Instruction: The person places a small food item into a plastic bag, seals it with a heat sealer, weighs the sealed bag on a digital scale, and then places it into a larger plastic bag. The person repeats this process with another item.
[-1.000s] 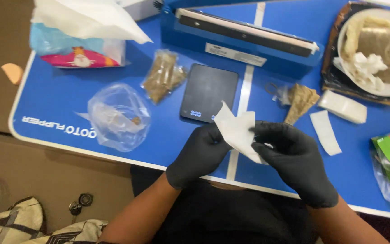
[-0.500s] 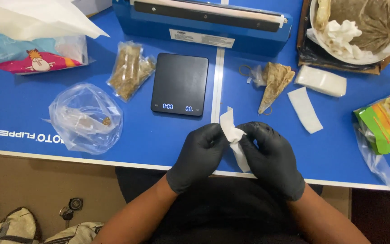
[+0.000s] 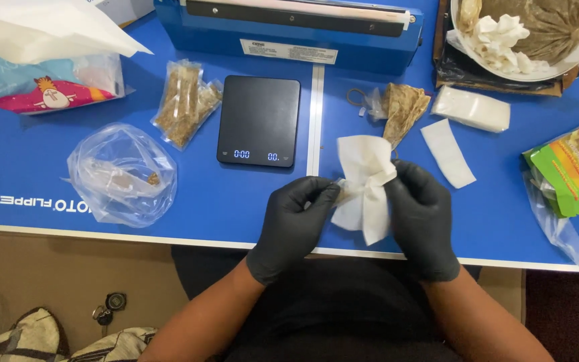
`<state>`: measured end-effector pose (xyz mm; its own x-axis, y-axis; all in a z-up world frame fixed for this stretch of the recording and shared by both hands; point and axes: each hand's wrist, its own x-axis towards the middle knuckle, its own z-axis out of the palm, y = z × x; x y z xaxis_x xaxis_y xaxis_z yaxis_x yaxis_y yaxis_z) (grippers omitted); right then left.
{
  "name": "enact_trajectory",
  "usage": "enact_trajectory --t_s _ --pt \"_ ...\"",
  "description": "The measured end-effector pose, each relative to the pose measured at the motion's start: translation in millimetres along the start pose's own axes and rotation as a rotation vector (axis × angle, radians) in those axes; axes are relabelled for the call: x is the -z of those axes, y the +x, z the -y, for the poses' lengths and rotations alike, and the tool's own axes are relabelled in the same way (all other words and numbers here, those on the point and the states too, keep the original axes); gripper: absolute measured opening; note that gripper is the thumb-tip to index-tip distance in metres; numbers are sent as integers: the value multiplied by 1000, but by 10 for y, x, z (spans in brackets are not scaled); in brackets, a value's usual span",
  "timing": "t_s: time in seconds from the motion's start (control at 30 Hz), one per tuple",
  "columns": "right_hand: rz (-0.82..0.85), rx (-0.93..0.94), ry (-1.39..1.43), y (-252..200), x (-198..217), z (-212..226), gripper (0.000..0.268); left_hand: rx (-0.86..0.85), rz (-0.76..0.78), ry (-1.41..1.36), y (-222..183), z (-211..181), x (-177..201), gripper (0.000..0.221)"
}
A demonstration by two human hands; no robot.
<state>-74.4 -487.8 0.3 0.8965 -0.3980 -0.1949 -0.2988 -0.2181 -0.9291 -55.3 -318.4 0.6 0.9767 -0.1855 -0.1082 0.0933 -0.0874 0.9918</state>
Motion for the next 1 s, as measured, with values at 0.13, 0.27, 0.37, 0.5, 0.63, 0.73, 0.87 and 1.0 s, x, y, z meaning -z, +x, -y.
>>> enact_trajectory --t_s 0.13,0.27,0.37,0.5,0.63,0.73,0.87,1.0 --pt "117 13 27 20 47 -60 29 12 -27 -44 -6 71 -3 15" --pt "202 53 -202 -6 -24 -86 19 -34 35 36 -16 -2 -15 18" --pt "142 134 -320 14 -58 -281 12 -56 26 61 -33 13 -40 18" --pt "103 12 -265 19 -115 -282 17 -55 -2 30 -47 5 -72 19" --pt "82 -102 -76 38 -159 -80 23 -78 -22 10 -33 34 -37 19" --pt "240 -54 -159 29 -83 38 21 -130 21 102 -10 97 20 24" --pt "249 84 -211 28 -81 8 8 -178 91 222 -11 106 19 23" --pt "157 25 -147 40 -115 -225 7 -152 39 147 -19 60 -13 18"
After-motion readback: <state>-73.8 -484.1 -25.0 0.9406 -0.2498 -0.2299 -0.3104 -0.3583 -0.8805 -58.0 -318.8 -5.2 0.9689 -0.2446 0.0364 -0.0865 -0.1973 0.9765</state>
